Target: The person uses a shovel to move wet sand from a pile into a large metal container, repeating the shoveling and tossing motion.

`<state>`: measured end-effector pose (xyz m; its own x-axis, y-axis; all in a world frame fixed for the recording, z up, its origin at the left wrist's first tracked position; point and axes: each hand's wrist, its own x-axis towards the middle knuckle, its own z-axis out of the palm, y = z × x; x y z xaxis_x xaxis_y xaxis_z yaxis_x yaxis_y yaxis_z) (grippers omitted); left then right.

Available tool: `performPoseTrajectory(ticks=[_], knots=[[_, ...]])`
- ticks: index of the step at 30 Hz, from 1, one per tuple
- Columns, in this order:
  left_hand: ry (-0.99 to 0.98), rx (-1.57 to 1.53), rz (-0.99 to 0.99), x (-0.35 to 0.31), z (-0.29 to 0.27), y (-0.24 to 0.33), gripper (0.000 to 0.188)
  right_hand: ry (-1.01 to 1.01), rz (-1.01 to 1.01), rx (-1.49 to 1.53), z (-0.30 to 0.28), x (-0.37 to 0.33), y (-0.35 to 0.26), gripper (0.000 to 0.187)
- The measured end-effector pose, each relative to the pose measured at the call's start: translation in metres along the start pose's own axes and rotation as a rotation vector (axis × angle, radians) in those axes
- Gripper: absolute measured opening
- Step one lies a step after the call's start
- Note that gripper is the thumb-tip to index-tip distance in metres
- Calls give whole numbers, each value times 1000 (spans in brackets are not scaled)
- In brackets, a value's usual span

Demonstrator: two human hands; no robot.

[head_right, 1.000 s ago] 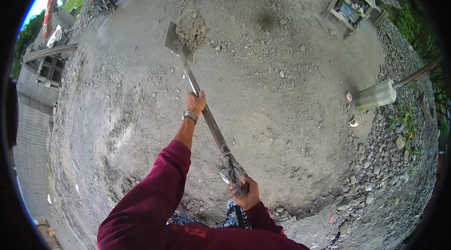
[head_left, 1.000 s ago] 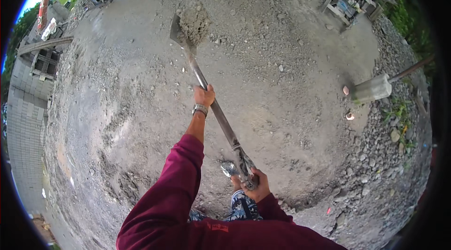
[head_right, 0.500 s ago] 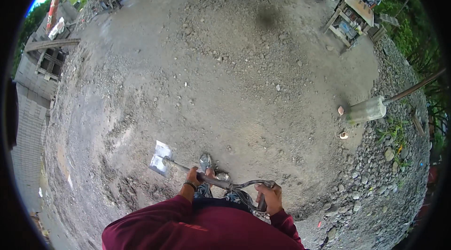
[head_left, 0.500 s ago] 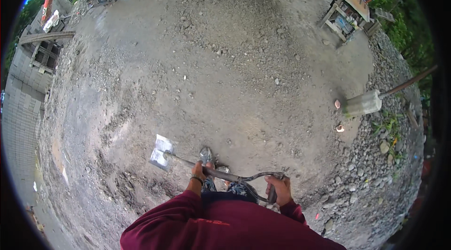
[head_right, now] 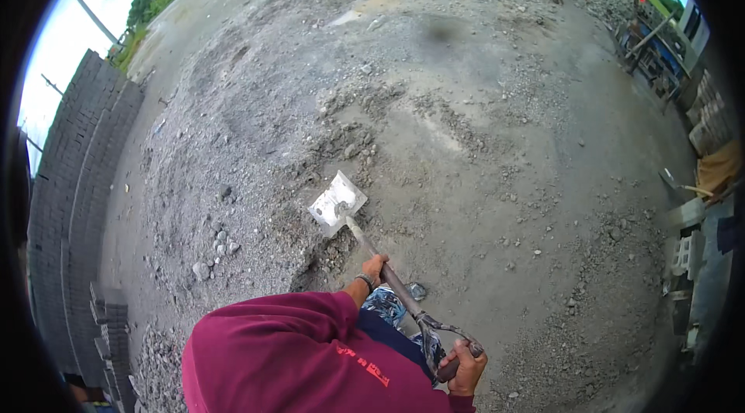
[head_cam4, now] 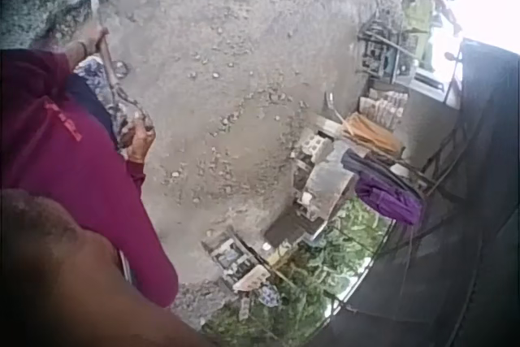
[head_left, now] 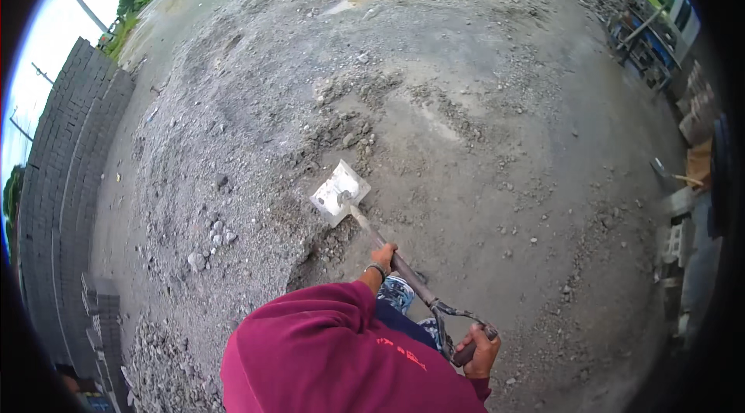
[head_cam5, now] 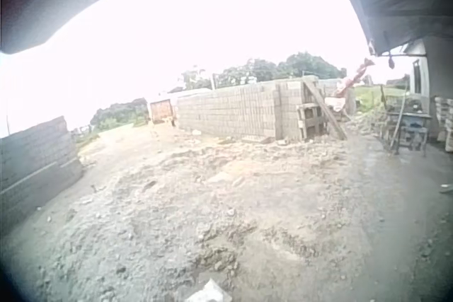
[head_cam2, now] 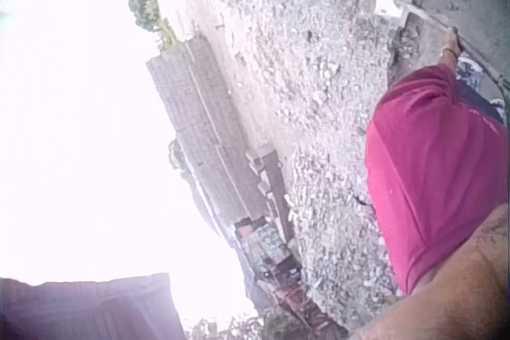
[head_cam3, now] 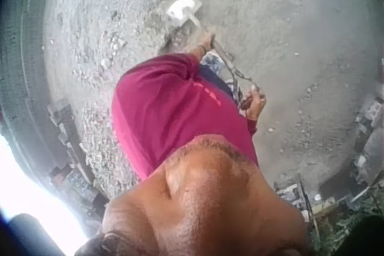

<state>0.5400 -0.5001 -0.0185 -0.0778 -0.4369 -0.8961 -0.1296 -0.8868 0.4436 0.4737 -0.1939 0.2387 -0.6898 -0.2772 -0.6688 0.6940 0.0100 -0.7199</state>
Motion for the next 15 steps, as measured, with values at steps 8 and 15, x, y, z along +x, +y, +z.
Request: performPoseTrajectory(ticks=[8, 15], knots=[[-26, -300, -91, -24, -21, -132, 26, -55, 163, -37, -81, -8, 23, 14], [69, 45, -116, -58, -3, -271, 22, 100, 387, 182, -215, -40, 42, 14]])
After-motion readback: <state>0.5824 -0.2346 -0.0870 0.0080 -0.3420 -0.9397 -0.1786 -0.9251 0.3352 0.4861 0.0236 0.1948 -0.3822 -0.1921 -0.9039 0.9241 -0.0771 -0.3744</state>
